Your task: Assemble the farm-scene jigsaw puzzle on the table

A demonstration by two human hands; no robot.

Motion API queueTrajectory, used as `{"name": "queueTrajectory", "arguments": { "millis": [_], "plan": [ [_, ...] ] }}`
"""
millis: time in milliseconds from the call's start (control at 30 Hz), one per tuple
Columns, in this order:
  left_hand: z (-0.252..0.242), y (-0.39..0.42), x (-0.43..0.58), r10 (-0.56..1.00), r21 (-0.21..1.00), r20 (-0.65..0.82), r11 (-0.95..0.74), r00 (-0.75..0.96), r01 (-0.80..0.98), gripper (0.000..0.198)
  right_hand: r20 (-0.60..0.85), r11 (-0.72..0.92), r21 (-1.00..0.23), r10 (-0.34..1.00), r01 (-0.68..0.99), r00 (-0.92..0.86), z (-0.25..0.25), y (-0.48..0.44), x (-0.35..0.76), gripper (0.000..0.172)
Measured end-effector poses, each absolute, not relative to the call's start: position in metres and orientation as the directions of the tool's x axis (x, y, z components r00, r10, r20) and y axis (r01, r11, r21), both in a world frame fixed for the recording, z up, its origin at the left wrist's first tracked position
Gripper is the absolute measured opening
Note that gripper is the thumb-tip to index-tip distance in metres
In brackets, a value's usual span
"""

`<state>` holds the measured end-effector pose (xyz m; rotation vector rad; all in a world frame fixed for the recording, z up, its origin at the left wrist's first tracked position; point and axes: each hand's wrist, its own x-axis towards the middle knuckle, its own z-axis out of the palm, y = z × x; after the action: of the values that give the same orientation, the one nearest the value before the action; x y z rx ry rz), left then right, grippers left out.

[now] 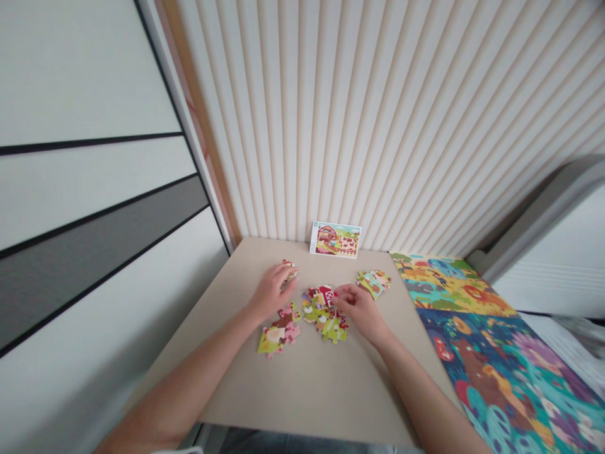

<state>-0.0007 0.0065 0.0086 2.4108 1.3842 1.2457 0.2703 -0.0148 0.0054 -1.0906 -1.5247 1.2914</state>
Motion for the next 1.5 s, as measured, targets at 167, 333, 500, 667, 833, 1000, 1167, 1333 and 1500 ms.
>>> {"name": "queueTrajectory", "arguments": {
  "millis": [167,333,500,667,833,1000,1167,1333,1500],
  "plan": [
    [0.015,-0.017,0.027,0.739,0.554,0.493,-0.673,0.459,0.489,0.039,0.024,0.036,-0.999,0.961,0.038,-0.275,0.013,-0.018,0.267,0.037],
    [0.007,-0.015,0.030,0.730,0.509,0.502,-0.683,0.464,0.524,0.041,0.171,0.183,-0.966,0.982,0.181,-0.080,0.024,-0.006,0.293,0.037],
    [0.012,-0.017,0.025,0.727,0.365,0.386,-0.686,0.568,0.629,0.042,0.317,0.120,-0.745,0.929,0.656,0.190,0.025,0.008,0.336,0.041],
    [0.013,-0.023,0.028,0.728,0.366,0.307,-0.685,0.614,0.630,0.069,0.377,0.281,-0.494,0.922,0.823,-0.089,0.019,0.003,0.327,0.032],
    [0.010,-0.021,0.030,0.750,0.439,0.326,-0.659,0.576,0.610,0.052,0.233,0.500,-0.616,0.854,0.608,-0.465,0.020,-0.017,0.287,0.024],
    [0.007,-0.017,0.032,0.801,0.604,0.312,-0.582,0.510,0.545,0.031,0.138,0.500,-0.635,0.824,0.589,-0.550,0.020,-0.024,0.280,0.030],
    [0.002,-0.011,0.029,0.887,0.755,0.261,-0.433,0.380,0.492,0.023,0.084,0.437,-0.678,0.845,0.591,-0.528,0.015,-0.019,0.287,0.023],
    [0.000,-0.008,0.026,0.936,0.918,0.136,-0.242,0.324,0.314,0.031,0.009,0.320,-0.759,0.876,0.568,-0.481,0.017,-0.018,0.292,0.018],
    [0.001,-0.006,0.029,0.946,0.989,0.094,-0.124,0.311,0.078,0.037,-0.024,0.212,-0.867,0.886,0.450,-0.463,0.020,-0.014,0.300,0.030]
  ]
}}
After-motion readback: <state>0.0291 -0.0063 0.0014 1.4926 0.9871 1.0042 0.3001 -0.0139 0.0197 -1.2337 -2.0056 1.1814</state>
